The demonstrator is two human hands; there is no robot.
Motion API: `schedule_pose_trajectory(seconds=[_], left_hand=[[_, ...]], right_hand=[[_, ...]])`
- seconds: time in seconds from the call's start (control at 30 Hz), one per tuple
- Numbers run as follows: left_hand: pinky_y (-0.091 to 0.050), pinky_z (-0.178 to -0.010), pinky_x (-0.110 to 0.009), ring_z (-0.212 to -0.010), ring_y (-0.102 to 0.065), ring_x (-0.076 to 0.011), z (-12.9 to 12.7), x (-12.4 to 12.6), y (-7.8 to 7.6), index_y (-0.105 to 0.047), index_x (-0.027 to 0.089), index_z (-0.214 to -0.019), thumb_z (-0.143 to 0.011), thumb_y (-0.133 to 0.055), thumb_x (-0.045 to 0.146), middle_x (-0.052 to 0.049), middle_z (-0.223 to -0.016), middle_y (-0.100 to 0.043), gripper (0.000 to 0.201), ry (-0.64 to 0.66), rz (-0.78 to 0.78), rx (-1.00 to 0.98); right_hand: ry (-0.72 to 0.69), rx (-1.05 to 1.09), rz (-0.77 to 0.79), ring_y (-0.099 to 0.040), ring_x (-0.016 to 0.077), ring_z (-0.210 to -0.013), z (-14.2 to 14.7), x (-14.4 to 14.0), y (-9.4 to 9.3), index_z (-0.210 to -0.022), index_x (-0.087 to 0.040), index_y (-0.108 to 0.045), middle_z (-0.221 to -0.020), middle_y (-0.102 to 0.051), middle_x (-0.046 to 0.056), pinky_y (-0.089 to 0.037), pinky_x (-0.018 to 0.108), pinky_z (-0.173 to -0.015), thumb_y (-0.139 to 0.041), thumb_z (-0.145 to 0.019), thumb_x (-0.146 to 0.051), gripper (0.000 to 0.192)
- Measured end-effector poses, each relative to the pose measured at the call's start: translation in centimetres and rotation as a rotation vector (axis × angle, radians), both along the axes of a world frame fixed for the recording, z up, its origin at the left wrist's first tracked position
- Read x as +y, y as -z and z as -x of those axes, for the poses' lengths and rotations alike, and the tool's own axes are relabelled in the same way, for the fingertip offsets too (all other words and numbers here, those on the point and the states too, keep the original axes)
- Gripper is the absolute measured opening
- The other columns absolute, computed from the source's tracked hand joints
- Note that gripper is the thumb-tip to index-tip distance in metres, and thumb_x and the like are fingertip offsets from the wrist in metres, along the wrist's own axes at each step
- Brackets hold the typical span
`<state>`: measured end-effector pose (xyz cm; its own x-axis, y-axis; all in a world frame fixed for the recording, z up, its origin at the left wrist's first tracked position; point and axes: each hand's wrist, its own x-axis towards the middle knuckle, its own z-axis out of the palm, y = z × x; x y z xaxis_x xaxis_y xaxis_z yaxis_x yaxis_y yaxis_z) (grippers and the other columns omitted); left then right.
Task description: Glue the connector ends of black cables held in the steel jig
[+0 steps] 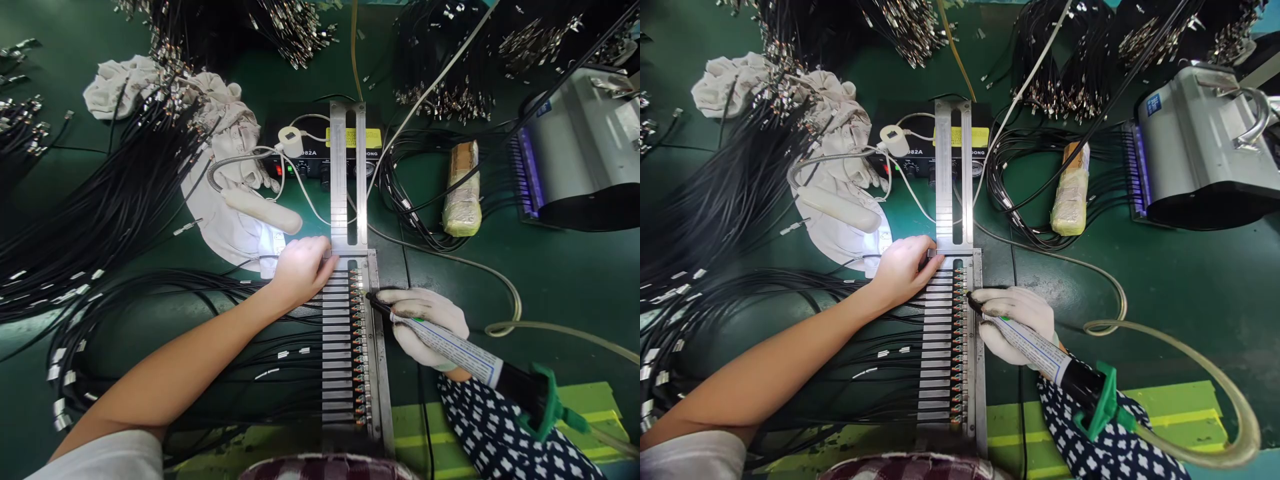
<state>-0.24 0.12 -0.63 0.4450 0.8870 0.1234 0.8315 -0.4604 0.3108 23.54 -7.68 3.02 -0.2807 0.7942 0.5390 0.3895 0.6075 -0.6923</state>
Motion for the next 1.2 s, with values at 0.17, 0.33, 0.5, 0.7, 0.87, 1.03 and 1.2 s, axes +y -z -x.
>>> schedule_pose_trajectory(seconds=[0.17,0.33,0.5,0.7,0.87,1.03,1.2], left_hand=[[-0.035,-0.065,-0.033,-0.069,-0.055,-0.0195,0.0,0.0,0.0,-0.054,0.019,-0.088,-0.095,-0.045,0.036,-0.003,-0.074,-0.061,0.020,0.002,0.002,0.004],[-0.035,-0.065,-0.033,-0.068,-0.054,-0.0192,0.0,0.0,0.1,-0.054,0.019,-0.088,-0.096,-0.044,0.036,-0.003,-0.075,-0.061,0.021,0.004,-0.019,-0.004],[-0.036,-0.065,-0.033,-0.068,-0.055,-0.0191,0.0,0.0,0.0,-0.054,0.019,-0.089,-0.096,-0.044,0.036,-0.003,-0.076,-0.061,0.021,0.010,-0.020,-0.006],[-0.037,-0.066,-0.034,-0.070,-0.055,-0.0193,0.0,0.0,0.1,-0.054,0.019,-0.089,-0.096,-0.044,0.035,-0.003,-0.077,-0.062,0.020,0.008,-0.006,-0.011],[-0.037,-0.066,-0.034,-0.069,-0.055,-0.0192,0.0,0.0,0.0,-0.054,0.019,-0.088,-0.096,-0.043,0.035,-0.003,-0.076,-0.061,0.021,0.006,-0.005,-0.002],[-0.036,-0.066,-0.033,-0.069,-0.055,-0.0193,0.0,0.0,-0.2,-0.054,0.019,-0.088,-0.096,-0.044,0.035,-0.003,-0.076,-0.061,0.021,0.002,0.007,-0.001],[-0.036,-0.066,-0.033,-0.069,-0.055,-0.0193,0.0,0.0,0.0,-0.054,0.019,-0.088,-0.096,-0.044,0.036,-0.004,-0.077,-0.062,0.021,-0.003,0.012,0.003]], right_hand=[[0.006,-0.003,-0.008,-0.075,0.0224,-0.078,0.0,0.0,0.0,-0.089,-0.021,-0.064,-0.092,-0.077,0.009,-0.061,0.033,-0.066,-0.066,-0.075,-0.015,0.015],[0.008,-0.008,-0.011,-0.075,0.0225,-0.079,0.0,0.2,0.0,-0.088,-0.020,-0.064,-0.092,-0.077,0.009,-0.061,0.032,-0.067,-0.066,-0.075,-0.015,0.014],[0.023,-0.020,0.003,-0.075,0.0227,-0.079,0.0,0.2,-0.1,-0.088,-0.021,-0.064,-0.092,-0.077,0.009,-0.062,0.033,-0.068,-0.067,-0.076,-0.015,0.014],[0.035,-0.024,0.021,-0.075,0.0221,-0.080,0.1,0.3,-0.2,-0.088,-0.022,-0.064,-0.093,-0.077,0.008,-0.061,0.031,-0.068,-0.066,-0.076,-0.015,0.014],[0.057,-0.032,-0.022,-0.075,0.0241,-0.083,-0.2,-0.4,-0.3,-0.092,-0.022,-0.064,-0.098,-0.077,0.009,-0.061,0.035,-0.072,-0.067,-0.076,-0.016,0.017],[0.039,0.005,0.007,-0.075,0.0259,-0.085,-0.4,-1.6,0.0,-0.096,-0.021,-0.065,-0.100,-0.076,0.011,-0.061,0.037,-0.073,-0.069,-0.075,-0.017,0.022],[0.013,-0.022,0.025,-0.075,0.0232,-0.083,-0.1,-1.6,0.1,-0.095,-0.022,-0.064,-0.098,-0.077,0.009,-0.061,0.033,-0.070,-0.068,-0.076,-0.017,0.019]])
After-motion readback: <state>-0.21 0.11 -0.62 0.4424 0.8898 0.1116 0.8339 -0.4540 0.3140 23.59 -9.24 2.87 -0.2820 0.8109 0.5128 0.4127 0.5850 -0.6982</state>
